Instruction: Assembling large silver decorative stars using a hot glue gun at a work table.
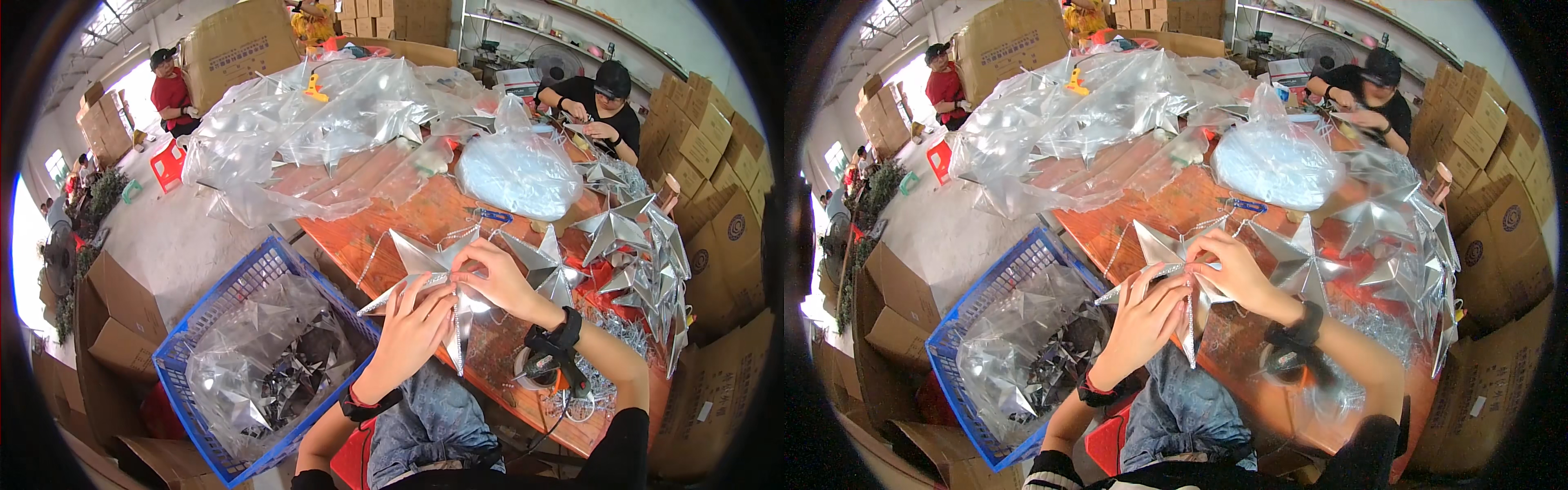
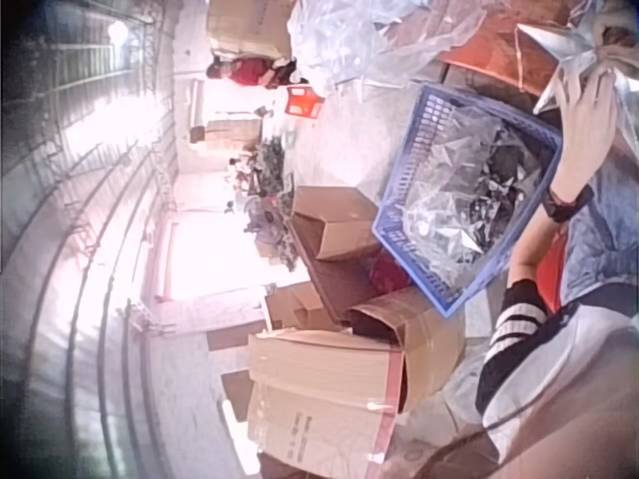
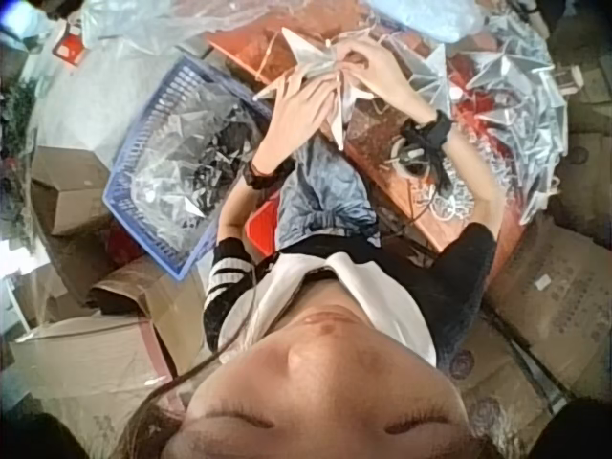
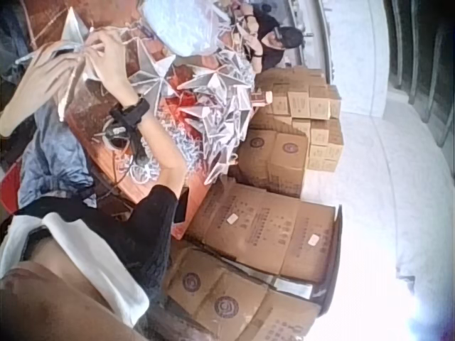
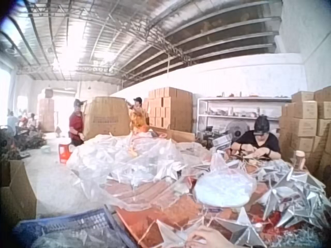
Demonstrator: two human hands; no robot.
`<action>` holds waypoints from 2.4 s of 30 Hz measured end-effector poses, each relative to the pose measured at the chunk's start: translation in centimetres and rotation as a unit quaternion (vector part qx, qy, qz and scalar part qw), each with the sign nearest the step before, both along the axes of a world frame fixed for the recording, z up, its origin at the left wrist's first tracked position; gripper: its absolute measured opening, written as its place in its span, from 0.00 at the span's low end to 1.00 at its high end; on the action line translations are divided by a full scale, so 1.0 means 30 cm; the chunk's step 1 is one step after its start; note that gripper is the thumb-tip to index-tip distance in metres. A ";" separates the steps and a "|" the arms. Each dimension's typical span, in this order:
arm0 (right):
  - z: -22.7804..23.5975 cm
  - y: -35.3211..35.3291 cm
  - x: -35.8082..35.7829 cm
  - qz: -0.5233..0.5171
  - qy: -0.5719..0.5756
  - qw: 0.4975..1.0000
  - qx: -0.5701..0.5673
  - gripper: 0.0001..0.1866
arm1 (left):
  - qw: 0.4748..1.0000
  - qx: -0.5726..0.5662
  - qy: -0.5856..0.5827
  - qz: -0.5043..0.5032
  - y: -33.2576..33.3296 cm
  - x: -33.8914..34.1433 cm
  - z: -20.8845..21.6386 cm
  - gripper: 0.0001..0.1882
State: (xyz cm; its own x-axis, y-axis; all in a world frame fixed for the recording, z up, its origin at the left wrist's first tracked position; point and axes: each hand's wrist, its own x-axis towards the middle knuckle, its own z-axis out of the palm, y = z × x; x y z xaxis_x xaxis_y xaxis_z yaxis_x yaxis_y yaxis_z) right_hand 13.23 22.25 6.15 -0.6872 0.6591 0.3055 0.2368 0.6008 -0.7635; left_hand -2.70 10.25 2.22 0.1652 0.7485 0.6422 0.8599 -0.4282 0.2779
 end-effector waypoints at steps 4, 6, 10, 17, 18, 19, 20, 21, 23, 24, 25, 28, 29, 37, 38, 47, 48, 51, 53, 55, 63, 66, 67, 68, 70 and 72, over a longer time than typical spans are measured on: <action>0.004 -0.003 -0.003 0.001 0.003 1.000 -0.011 0.07 | 0.999 0.012 -0.015 0.029 0.000 -0.005 0.001 0.13; 0.003 -0.002 -0.002 -0.003 0.000 1.000 -0.009 0.07 | 0.998 0.018 -0.014 0.053 0.001 -0.006 0.014 0.11; -0.003 -0.001 0.000 -0.003 0.001 1.000 0.006 0.08 | 0.999 0.016 -0.018 0.041 0.019 -0.017 0.011 0.10; -0.003 0.000 -0.001 -0.006 -0.001 1.000 0.030 0.06 | 0.999 0.017 -0.012 0.032 0.024 -0.026 0.007 0.09; 0.002 -0.003 -0.003 -0.008 -0.006 1.000 0.029 0.06 | 0.999 0.018 -0.011 0.032 0.024 -0.027 0.008 0.09; 0.005 -0.005 -0.004 -0.011 -0.011 0.999 0.028 0.06 | 0.999 0.020 -0.007 0.034 0.025 -0.028 0.009 0.09; 0.003 -0.004 -0.002 -0.011 -0.009 0.999 0.030 0.06 | 0.999 0.021 -0.004 0.033 0.027 -0.027 0.011 0.09; -0.001 -0.002 0.000 -0.011 -0.006 0.999 0.031 0.06 | 0.999 0.023 -0.001 0.033 0.029 -0.025 0.013 0.09; -0.009 0.002 0.001 -0.010 0.000 0.999 0.033 0.06 | 0.999 0.023 0.009 0.031 0.035 -0.026 0.015 0.09; -0.012 0.002 0.001 -0.009 0.003 0.999 0.035 0.06 | 0.999 0.023 0.014 0.031 0.036 -0.026 0.015 0.09; -0.013 0.003 0.002 -0.007 0.006 0.999 0.036 0.06 | 0.999 0.024 0.016 0.033 0.036 -0.026 0.016 0.09; -0.008 0.000 0.000 -0.001 0.001 1.000 0.029 0.06 | 0.999 0.026 0.019 0.037 0.033 -0.024 0.018 0.09; -0.009 0.001 0.002 -0.001 0.000 1.000 0.029 0.07 | 0.999 0.026 0.018 0.036 0.034 -0.023 0.016 0.09; -0.004 -0.006 0.000 -0.006 -0.012 0.999 0.032 0.07 | 0.999 0.024 0.022 0.040 0.029 -0.022 0.015 0.10; 0.003 -0.007 0.001 -0.004 -0.008 1.000 0.025 0.06 | 0.999 0.024 0.022 0.041 0.027 -0.021 0.018 0.09; 0.305 -0.116 0.139 -0.017 0.107 0.988 -0.111 0.04 | 0.975 0.111 -0.192 0.025 -0.185 -0.023 0.004 0.14; 0.348 -0.160 0.178 -0.013 0.114 0.984 -0.133 0.05 | 0.959 0.092 -0.264 0.040 -0.207 0.001 -0.030 0.09; 0.391 -0.294 0.300 -0.086 0.111 0.984 -0.108 0.07 | 0.949 -0.040 -0.308 0.060 -0.223 0.064 -0.175 0.26; 0.352 -0.363 0.390 -0.116 0.092 0.982 -0.116 0.05 | 0.949 -0.044 -0.313 0.021 -0.196 0.114 -0.253 0.40; 0.301 -0.421 0.465 -0.158 0.088 0.972 -0.154 0.03 | 0.945 0.048 -0.322 -0.003 -0.152 0.153 -0.292 0.39; 0.083 -0.546 0.756 -0.349 0.035 0.924 -0.155 0.02 | 0.868 0.047 -0.492 0.052 -0.053 0.304 -0.286 0.31; 0.042 -0.554 0.768 -0.355 0.032 0.922 -0.151 0.03 | 0.841 0.065 -0.535 0.052 -0.056 0.279 -0.246 0.27; 0.031 -0.547 0.775 -0.345 0.031 0.929 -0.129 0.05 | 0.824 0.062 -0.562 0.035 -0.053 0.261 -0.252 0.25; 0.015 -0.540 0.778 -0.334 0.033 0.935 -0.110 0.07 | 0.819 0.062 -0.569 0.035 -0.047 0.235 -0.243 0.24; -0.009 -0.535 0.784 -0.314 0.027 0.944 -0.096 0.10 | 0.831 0.080 -0.549 0.029 -0.016 0.162 -0.267 0.23; -0.022 -0.525 0.786 -0.295 0.006 0.950 -0.101 0.11 | 0.818 0.072 -0.570 -0.013 -0.011 0.125 -0.198 0.20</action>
State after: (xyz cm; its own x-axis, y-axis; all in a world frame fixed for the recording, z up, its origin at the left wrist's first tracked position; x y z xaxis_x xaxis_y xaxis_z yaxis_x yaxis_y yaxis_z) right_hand 36.81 6.50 5.49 -0.1782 0.9744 0.1371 0.4780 0.2075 -0.8535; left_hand 1.04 9.92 -3.70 -0.5884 0.6571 0.4711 0.0674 -0.5408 0.8384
